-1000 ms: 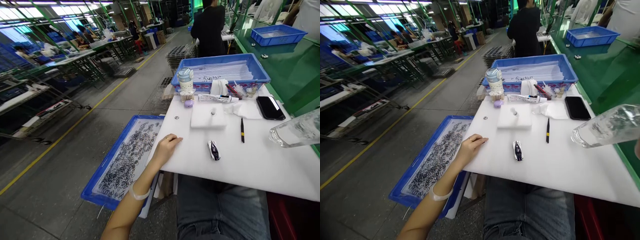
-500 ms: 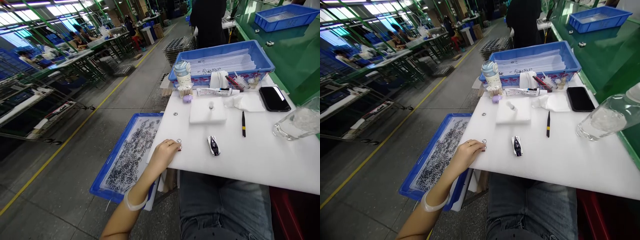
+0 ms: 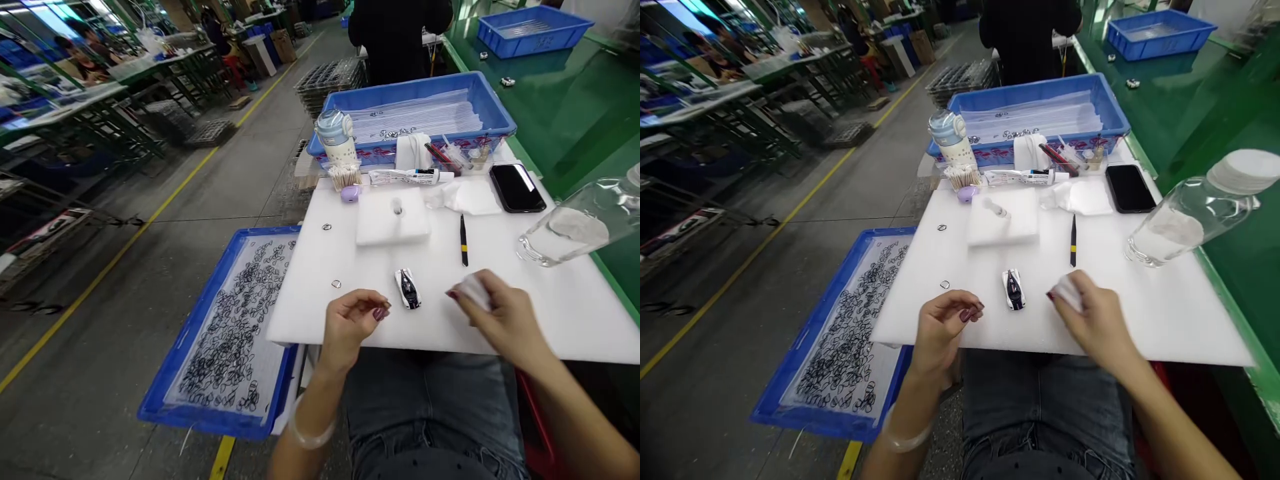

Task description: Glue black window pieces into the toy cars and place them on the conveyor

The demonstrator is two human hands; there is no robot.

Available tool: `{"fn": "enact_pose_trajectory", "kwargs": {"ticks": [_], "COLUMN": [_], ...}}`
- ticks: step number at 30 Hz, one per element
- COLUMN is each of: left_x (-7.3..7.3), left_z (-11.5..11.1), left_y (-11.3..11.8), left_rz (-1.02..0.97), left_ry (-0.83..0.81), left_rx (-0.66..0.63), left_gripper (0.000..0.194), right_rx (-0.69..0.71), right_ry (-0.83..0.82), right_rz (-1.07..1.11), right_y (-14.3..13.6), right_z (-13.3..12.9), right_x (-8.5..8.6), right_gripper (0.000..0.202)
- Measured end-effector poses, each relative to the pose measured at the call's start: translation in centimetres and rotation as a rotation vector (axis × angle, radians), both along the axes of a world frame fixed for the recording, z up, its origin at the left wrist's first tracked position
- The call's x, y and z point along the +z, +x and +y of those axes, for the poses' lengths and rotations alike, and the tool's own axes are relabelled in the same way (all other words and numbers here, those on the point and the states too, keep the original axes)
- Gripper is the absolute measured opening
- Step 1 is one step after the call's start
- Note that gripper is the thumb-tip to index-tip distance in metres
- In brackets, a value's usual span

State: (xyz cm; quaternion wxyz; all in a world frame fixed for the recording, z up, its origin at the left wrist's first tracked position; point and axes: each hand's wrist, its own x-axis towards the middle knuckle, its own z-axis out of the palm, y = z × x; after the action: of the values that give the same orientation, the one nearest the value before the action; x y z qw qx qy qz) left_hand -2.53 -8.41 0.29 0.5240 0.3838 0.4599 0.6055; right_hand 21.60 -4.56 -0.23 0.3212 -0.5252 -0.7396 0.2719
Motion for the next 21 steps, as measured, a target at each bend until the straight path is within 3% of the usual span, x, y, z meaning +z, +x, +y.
{"fn": "enact_pose_trajectory", "kwargs": {"ticks": [3,7,11,15,18,21], "left_x": [-0.7,-1.5,-2.0,-2.2,-2.3,-2.2], "left_z": [0.4,0.4,0.1,0.0,0.0,-0.1], "left_y": [2.5,2.9,2.4,2.5,2.6,2.7], "left_rz": [-0.336,-0.523,-0.582,-0.581,-0.545,-0.536], "left_ry": [-0.122,-0.174,-0.153,-0.15,-0.147,-0.125], "left_rx": [-0.018,-0.031,-0.028,0.009,0.045,0.046], "left_gripper": [0.018,0.029,0.03,0.031,0.033,0.03], "right_rx": [0.108,0.173,0.122,0.279,0.307,0.36], "right_ry": [0.013,0.081,0.334,0.548,0.641,0.646], "right_rz": [-0.044,-0.013,0.129,0.197,0.108,-0.014], "right_y": [-1.5,-2.7,-3.9,-6.5,-7.7,-7.1], "right_z": [0.1,0.2,0.0,-0.3,-0.6,-0.7], "right_x": [-0.4,0.3,1.9,2.5,2.5,3.1], "right_gripper": [0.012,0.009,0.016,0.008,0.011,0.014]}}
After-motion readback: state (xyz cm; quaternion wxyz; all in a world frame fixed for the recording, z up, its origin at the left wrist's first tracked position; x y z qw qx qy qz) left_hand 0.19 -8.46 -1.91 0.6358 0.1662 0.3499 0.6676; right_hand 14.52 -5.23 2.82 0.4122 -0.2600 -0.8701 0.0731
